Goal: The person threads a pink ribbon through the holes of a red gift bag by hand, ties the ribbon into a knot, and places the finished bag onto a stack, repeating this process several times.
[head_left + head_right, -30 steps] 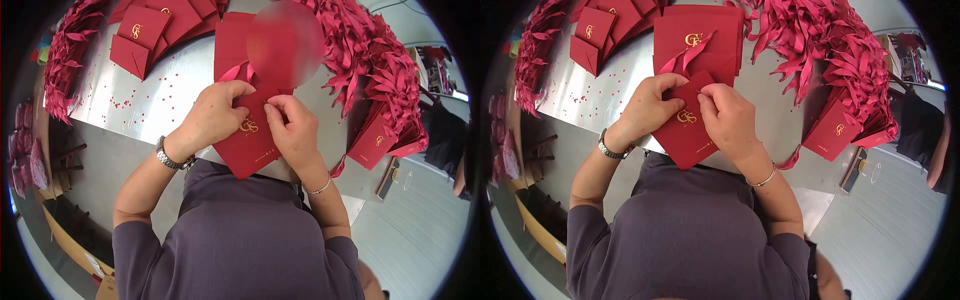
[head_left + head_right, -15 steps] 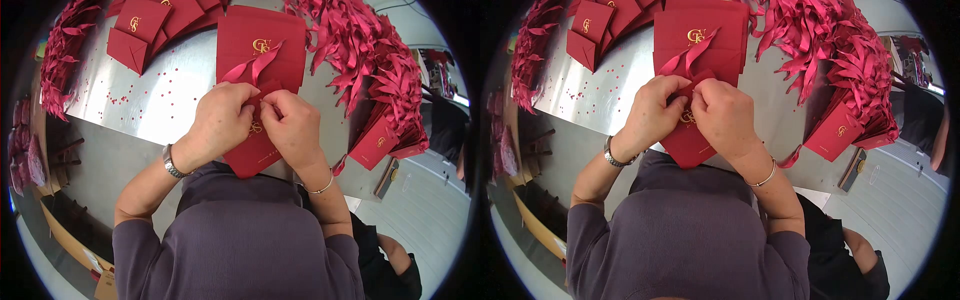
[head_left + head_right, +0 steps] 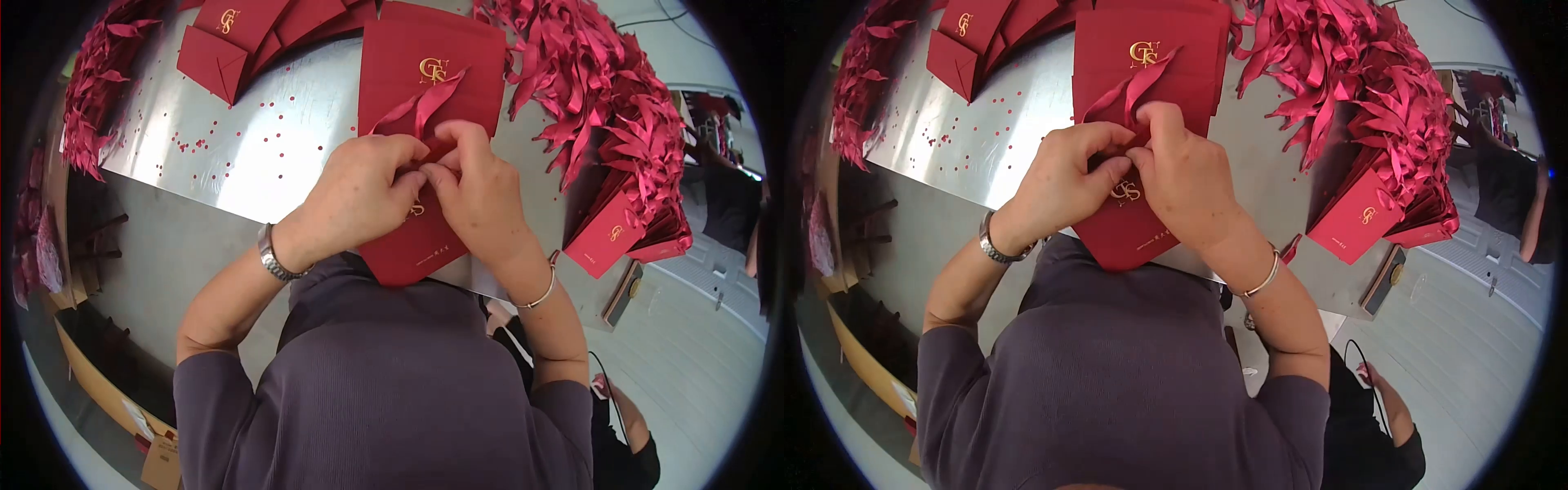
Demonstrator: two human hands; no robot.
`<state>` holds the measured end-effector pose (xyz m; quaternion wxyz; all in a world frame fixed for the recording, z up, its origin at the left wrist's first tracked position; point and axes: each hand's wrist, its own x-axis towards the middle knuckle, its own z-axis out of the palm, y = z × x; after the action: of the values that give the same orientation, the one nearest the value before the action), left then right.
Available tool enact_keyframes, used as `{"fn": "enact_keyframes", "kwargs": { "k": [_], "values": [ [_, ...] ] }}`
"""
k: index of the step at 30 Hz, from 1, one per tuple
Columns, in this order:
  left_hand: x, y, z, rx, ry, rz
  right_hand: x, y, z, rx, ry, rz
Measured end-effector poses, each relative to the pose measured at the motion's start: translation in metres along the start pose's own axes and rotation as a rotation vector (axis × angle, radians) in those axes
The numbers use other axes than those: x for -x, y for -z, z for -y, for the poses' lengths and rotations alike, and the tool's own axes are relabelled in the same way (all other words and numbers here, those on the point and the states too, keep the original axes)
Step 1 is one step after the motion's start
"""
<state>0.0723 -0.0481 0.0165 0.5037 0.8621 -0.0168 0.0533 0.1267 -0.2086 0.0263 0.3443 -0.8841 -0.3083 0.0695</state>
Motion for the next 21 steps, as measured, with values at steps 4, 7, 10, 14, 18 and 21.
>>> {"fn": "enact_keyframes", "kwargs": {
  "k": [4,7,10,14,18,21],
  "values": [
    [-0.014,0.013,0.012,0.276,0.250,0.244,-0.003,0.003,-0.006,-0.051,0.035,0.075],
    [-0.029,0.023,0.017,0.299,0.253,0.397,0.001,0.005,-0.002,-0.113,0.010,0.063],
    [-0.034,0.025,0.016,0.159,0.115,0.501,0.003,0.004,-0.003,-0.130,-0.026,0.057],
    [-0.028,0.015,0.017,-0.083,-0.086,0.372,0.007,0.000,-0.007,-0.161,-0.050,0.076],
    [-0.022,0.008,0.026,-0.353,-0.077,0.158,0.010,-0.012,-0.018,-0.044,-0.105,0.090],
    [-0.020,0.022,0.033,-0.340,-0.048,-0.035,0.008,-0.011,-0.020,-0.021,-0.085,0.112]
  ]
}}
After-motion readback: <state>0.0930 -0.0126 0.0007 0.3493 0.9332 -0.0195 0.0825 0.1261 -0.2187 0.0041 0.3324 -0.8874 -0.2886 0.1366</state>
